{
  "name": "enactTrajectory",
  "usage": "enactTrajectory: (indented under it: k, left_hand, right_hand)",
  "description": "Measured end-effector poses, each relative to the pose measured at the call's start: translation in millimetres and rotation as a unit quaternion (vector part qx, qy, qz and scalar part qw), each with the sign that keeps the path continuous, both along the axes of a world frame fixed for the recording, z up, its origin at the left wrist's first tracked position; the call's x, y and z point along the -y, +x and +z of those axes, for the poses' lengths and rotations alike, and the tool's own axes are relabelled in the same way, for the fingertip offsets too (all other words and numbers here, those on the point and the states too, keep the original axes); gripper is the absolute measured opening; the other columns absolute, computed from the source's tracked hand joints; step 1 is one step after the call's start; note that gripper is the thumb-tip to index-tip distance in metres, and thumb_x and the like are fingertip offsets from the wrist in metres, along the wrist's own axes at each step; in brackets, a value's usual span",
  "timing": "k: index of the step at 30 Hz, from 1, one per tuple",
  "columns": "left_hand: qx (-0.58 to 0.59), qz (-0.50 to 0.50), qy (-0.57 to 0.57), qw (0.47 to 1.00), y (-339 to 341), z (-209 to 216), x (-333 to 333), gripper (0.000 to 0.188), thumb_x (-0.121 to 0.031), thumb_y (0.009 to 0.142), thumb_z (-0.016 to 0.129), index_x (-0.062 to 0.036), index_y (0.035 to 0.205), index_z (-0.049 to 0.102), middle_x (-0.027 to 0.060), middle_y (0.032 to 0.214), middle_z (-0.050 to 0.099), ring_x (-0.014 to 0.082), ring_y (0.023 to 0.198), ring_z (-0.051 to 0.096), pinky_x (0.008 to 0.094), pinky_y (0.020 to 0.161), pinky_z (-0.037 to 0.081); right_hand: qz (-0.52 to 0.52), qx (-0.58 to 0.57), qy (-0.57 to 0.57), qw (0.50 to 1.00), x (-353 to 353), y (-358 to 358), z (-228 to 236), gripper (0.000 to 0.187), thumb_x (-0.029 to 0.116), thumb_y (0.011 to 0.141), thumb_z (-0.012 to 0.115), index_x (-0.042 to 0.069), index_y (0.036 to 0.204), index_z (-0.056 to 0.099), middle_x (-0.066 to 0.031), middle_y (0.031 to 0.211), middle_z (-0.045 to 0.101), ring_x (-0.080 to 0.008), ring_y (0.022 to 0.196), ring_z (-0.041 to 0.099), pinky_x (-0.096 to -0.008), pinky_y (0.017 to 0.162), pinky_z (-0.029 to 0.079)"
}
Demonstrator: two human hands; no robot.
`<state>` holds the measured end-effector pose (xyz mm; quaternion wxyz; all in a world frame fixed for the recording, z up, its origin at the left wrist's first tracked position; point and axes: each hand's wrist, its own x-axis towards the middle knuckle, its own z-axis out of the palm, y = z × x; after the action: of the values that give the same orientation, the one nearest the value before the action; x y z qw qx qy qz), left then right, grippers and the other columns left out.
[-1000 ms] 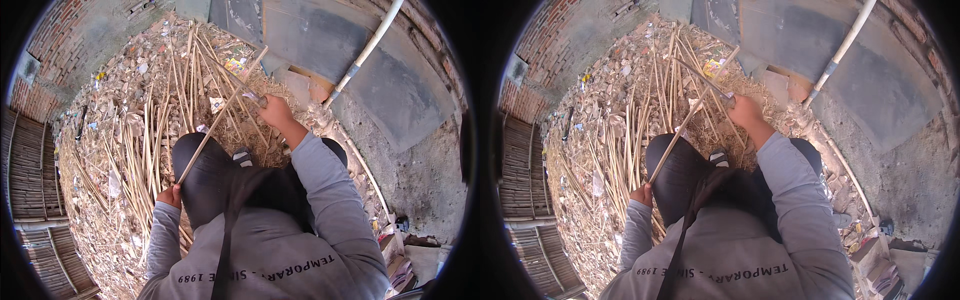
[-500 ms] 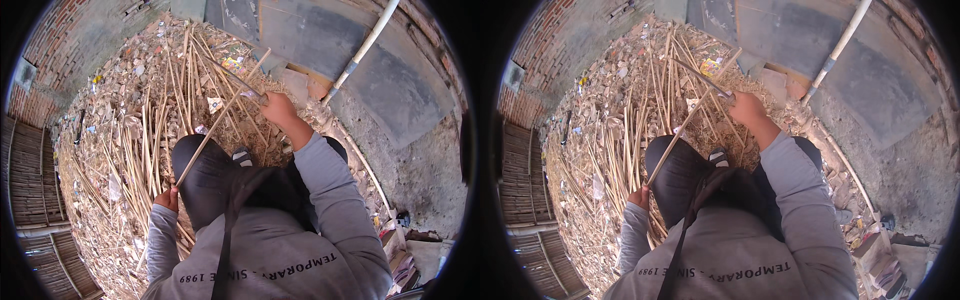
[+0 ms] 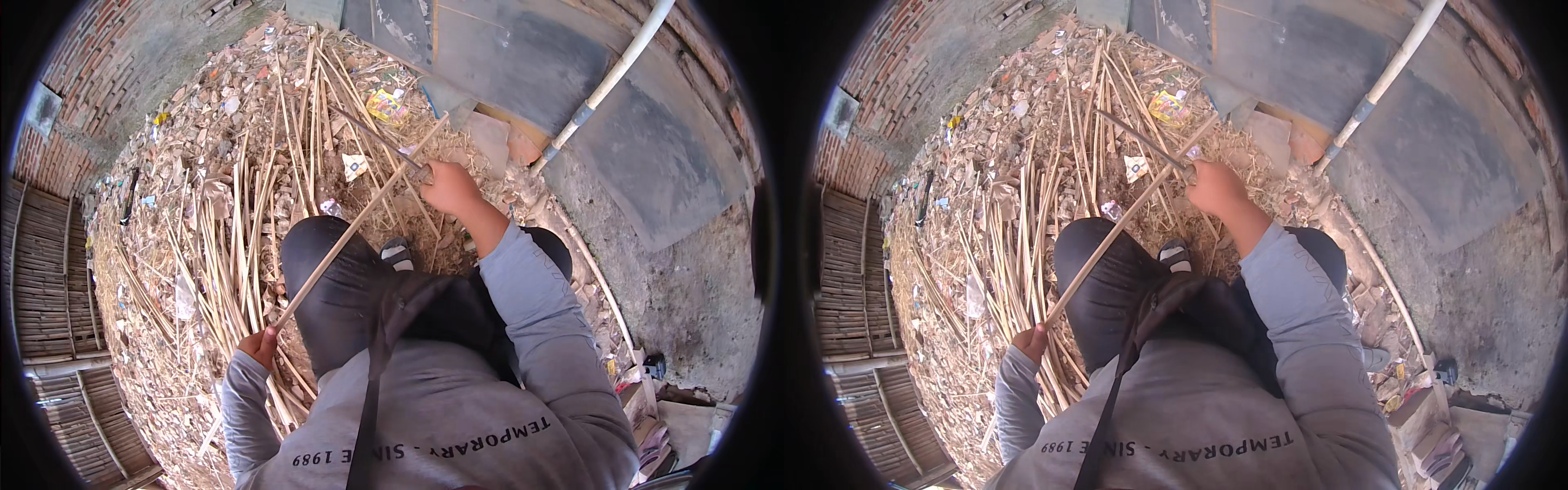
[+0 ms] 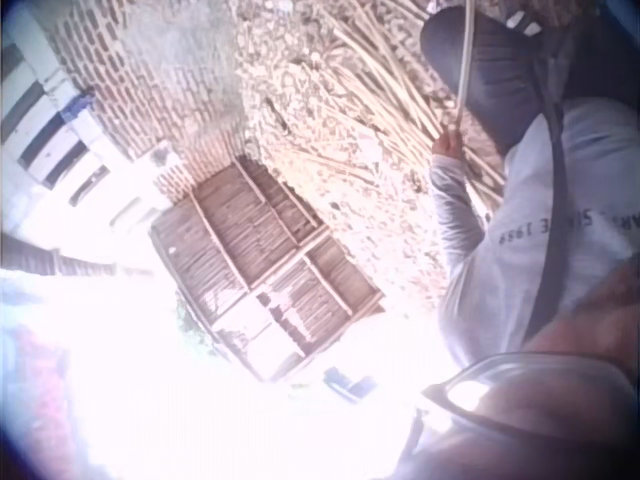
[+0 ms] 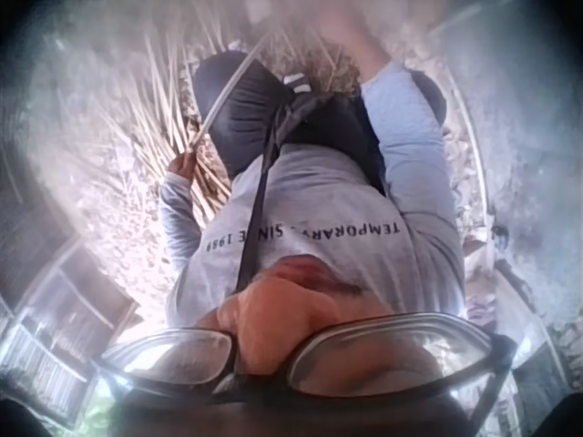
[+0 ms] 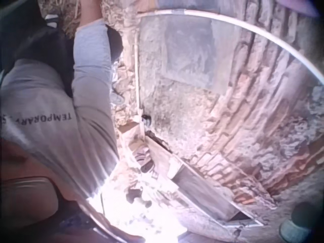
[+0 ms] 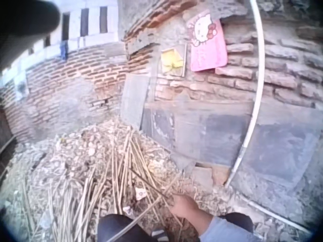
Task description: The person holds a long bamboo strip by hand and repeatedly scrapes its surface using a metal blade to smooth it, working along its length while seated near a pile of similar strips.
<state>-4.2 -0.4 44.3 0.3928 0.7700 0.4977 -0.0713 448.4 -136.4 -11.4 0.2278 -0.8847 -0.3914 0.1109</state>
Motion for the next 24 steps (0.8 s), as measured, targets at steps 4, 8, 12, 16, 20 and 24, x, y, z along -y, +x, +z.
enactTrajectory:
  k: [4,8,12,16,20,24]
  left_hand:
    - [-0.006,-0.01,0.02,1.0,-0.6,-1.6,2.1,0.058,-0.052,0.098,0.044,0.0006,0.077,0.06,0.0028,0.057,0.046,0.015,0.056,0.041,0.0351,0.054,0.037]
    - [0.0,-0.022,0.012,1.0,-2.5,-6.9,-1.0,0.06,-0.053,0.098,0.043,0.0011,0.078,0.059,0.0034,0.057,0.048,0.0152,0.056,0.042,0.0352,0.054,0.038]
    - [0.024,-0.019,0.02,0.999,-5.5,-14.9,1.8,0.061,-0.054,0.098,0.043,0.0017,0.077,0.059,0.0035,0.057,0.048,0.0149,0.056,0.042,0.0352,0.054,0.038]
    - [0.023,-0.003,0.005,1.0,-7.9,-19.3,1.5,0.062,-0.053,0.098,0.043,0.0024,0.077,0.058,0.0043,0.055,0.046,0.0158,0.054,0.04,0.0359,0.053,0.037]
    - [0.026,-0.048,0.077,0.996,-6.0,-29.0,1.8,0.06,-0.051,0.099,0.043,0.003,0.078,0.058,0.0066,0.052,0.042,0.0167,0.052,0.037,0.0376,0.052,0.036]
    - [0.047,-0.018,0.058,0.997,-7.7,-28.8,5.5,0.059,-0.05,0.099,0.044,0.0029,0.076,0.058,0.0045,0.054,0.043,0.0147,0.054,0.037,0.0362,0.052,0.036]
  right_hand:
    - [0.169,0.05,-0.048,0.983,-1.1,-35.4,31.3,0.03,0.023,0.072,0.066,0.012,0.1,0.063,-0.0138,0.087,0.066,-0.0355,0.088,0.064,-0.0482,0.074,0.051]
    - [0.209,0.053,-0.04,0.976,-0.5,-29.9,35.3,0.024,0.023,0.071,0.068,0.014,0.093,0.064,-0.0129,0.079,0.065,-0.0357,0.081,0.065,-0.0486,0.069,0.051]
    - [0.114,0.04,0.081,0.989,3.5,-8.5,11.3,0.029,0.021,0.07,0.067,0.011,0.096,0.063,-0.0157,0.077,0.064,-0.0387,0.078,0.063,-0.0497,0.068,0.05]
    - [0.161,0.037,0.003,0.986,4.2,-17.5,32.3,0.026,0.025,0.071,0.069,0.008,0.09,0.063,-0.0161,0.083,0.066,-0.0385,0.081,0.064,-0.049,0.07,0.05]
    - [0.151,-0.015,-0.018,0.988,8.7,4.7,19.1,0.027,0.024,0.072,0.068,0.007,0.093,0.064,-0.0175,0.085,0.066,-0.0385,0.083,0.064,-0.0478,0.072,0.051]
    - [0.074,-0.026,0.04,0.996,7.5,20.2,11.5,0.036,0.023,0.074,0.065,0.008,0.107,0.065,-0.0195,0.088,0.067,-0.0386,0.085,0.064,-0.0467,0.075,0.051]
